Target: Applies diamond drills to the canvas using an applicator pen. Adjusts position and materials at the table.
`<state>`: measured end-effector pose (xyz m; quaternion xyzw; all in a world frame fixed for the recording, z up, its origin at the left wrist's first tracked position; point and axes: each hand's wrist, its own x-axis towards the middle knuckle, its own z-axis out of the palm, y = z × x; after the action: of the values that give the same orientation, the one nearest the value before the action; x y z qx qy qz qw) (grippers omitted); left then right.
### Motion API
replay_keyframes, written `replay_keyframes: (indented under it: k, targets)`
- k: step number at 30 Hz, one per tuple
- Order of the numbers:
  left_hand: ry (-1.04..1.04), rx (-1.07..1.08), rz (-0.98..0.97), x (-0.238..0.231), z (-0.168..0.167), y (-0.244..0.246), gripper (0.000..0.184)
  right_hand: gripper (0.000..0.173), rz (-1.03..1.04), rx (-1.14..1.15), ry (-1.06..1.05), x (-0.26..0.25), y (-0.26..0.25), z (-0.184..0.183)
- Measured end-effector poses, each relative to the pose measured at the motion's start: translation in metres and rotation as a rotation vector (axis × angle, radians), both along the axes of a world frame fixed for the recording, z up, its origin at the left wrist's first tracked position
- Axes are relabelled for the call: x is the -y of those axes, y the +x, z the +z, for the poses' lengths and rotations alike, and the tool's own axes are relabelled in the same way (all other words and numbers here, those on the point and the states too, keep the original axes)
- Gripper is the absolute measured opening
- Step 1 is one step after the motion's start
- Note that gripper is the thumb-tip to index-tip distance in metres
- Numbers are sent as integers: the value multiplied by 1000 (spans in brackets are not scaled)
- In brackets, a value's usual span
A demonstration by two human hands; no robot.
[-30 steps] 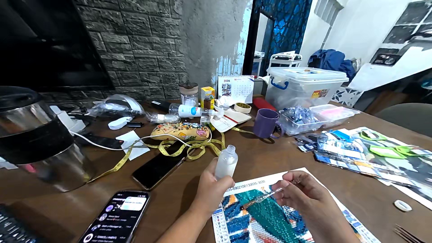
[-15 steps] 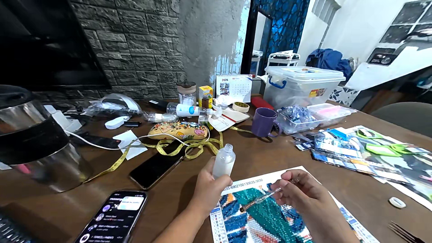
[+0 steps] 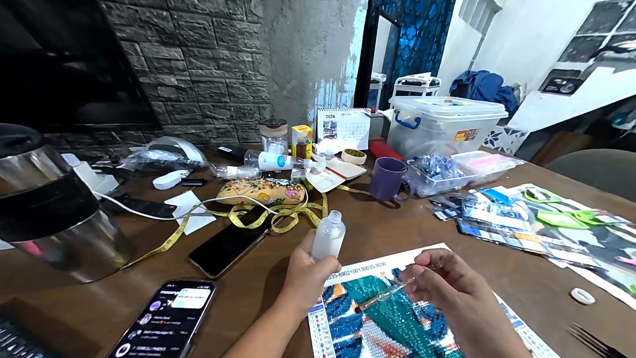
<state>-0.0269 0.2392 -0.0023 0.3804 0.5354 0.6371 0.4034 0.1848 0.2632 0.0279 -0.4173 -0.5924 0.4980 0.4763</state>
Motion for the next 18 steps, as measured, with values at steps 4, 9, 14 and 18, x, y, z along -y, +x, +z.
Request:
replay_keyframes:
  k: [4,9,14,18]
  targets:
    - [-7,4,3,0,1,0,48,10,-21,-32,15,0,3,3]
    - [-12,-4,3,0,2,0,46,10,54,-45,7,6,-2,2]
    - [-7,7,0,1,1,0,46,10,12,0,21,3,1,1]
    - [6,6,-4,1,1,0,46,12,-1,-41,40,3,1,2]
